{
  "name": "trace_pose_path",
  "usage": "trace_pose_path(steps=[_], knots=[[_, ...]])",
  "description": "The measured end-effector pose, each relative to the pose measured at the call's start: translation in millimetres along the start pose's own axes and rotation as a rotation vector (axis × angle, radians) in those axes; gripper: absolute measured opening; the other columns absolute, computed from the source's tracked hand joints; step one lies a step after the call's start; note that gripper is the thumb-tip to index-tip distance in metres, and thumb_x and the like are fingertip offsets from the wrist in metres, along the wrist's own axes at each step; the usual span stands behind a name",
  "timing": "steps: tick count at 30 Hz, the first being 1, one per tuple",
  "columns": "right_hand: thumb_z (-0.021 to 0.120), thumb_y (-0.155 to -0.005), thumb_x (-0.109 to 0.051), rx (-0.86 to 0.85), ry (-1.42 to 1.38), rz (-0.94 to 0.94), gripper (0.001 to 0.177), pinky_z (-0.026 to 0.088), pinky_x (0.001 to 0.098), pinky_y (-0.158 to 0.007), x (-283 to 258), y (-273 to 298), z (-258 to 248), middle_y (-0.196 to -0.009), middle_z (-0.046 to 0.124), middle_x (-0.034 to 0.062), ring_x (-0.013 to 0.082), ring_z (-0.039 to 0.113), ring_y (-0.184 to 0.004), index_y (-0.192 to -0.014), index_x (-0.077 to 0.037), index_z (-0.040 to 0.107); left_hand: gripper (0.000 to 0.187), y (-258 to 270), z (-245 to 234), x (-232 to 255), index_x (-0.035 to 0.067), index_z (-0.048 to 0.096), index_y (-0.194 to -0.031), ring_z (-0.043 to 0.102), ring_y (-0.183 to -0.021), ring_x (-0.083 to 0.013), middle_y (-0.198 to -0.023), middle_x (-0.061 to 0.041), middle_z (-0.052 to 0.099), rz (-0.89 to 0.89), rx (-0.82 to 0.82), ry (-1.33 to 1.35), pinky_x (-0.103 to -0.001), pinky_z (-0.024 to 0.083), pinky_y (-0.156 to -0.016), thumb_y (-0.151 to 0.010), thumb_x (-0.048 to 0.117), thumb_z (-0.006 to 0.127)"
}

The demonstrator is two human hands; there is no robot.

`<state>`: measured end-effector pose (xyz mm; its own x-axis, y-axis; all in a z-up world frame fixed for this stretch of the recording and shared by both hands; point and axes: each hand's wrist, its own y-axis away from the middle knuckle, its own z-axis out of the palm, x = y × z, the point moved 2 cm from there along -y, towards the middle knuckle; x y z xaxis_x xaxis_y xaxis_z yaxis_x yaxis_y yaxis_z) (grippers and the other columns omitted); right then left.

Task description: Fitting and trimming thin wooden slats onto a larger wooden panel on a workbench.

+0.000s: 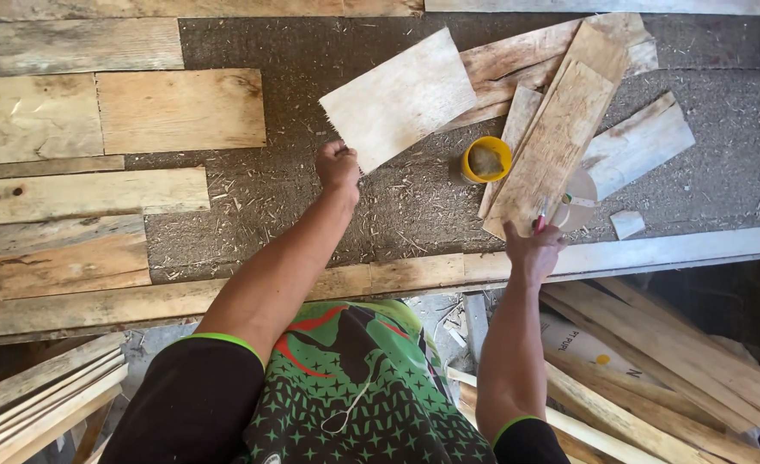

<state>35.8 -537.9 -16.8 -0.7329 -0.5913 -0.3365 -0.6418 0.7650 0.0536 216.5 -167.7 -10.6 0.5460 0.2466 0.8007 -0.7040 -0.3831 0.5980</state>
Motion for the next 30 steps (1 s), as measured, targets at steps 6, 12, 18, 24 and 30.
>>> trace_pose_path(steps=[6, 12, 18, 24, 30], knots=[[0.093, -0.069, -0.057, -0.027, 0.120, -0.116, 0.096, 0.051, 0.0528, -0.094, -10.3, -7.9, 22.1, -0.129, 0.051, 0.0350, 0.0481, 0.052, -0.120, -0.128, 0.004, 0.048, 0.032, 9.4, 23.8, 8.9, 0.002, 0.061, -0.123, 0.067, -0.079, -0.0159, -0.107, -0.013, 0.067, -0.039, 0.025, -0.042, -0.023, 0.058, -0.059, -0.092, -0.006, 0.060], [0.095, -0.061, -0.056, -0.074, 0.097, -0.045, 0.108, 0.052, 0.0512, -0.095, -6.9, -18.9, 28.9, -0.128, 0.057, 0.0281, 0.0444, 0.052, -0.123, -0.134, 0.004, 0.043, 0.033, -41.0, 42.4, -48.4, 0.001, 0.070, -0.124, 0.074, -0.095, -0.0242, -0.117, -0.020, 0.074, 0.100, -0.111, -0.285, -0.035, 0.061, -0.082, -0.097, 0.001, 0.052], [0.101, -0.053, -0.056, -0.018, 0.144, -0.027, 0.109, 0.053, 0.0518, -0.089, 24.0, -45.8, 48.4, -0.119, 0.059, 0.0299, 0.0449, 0.057, -0.112, -0.124, 0.007, 0.048, 0.038, -49.5, 11.8, -83.8, 0.000, 0.064, -0.131, 0.070, -0.107, -0.0280, -0.121, -0.019, 0.072, 0.300, -0.149, -0.447, -0.039, 0.055, -0.091, -0.096, 0.015, 0.065], [0.084, -0.083, -0.031, 0.059, -0.053, 0.021, 0.039, 0.052, 0.0480, -0.070, 88.9, -99.2, 80.5, -0.096, 0.070, 0.0170, 0.0290, 0.063, -0.082, -0.098, 0.001, 0.067, 0.032, -7.0, -72.8, -113.7, 0.002, 0.072, -0.112, 0.075, -0.095, -0.0227, -0.105, -0.012, 0.078, 0.250, -0.359, -0.383, -0.036, 0.059, -0.084, -0.095, 0.029, 0.071], [0.078, -0.096, -0.019, 0.409, -0.200, -0.168, 0.021, 0.049, 0.0445, -0.066, 83.5, -82.3, -3.7, -0.092, 0.072, 0.0151, 0.0283, 0.062, -0.075, -0.101, 0.000, 0.068, 0.030, 33.9, -184.5, -77.4, 0.008, 0.073, -0.109, 0.073, -0.092, -0.0189, -0.103, -0.007, 0.076, 0.079, -0.328, -0.434, -0.036, 0.061, -0.081, -0.095, 0.034, 0.071]])
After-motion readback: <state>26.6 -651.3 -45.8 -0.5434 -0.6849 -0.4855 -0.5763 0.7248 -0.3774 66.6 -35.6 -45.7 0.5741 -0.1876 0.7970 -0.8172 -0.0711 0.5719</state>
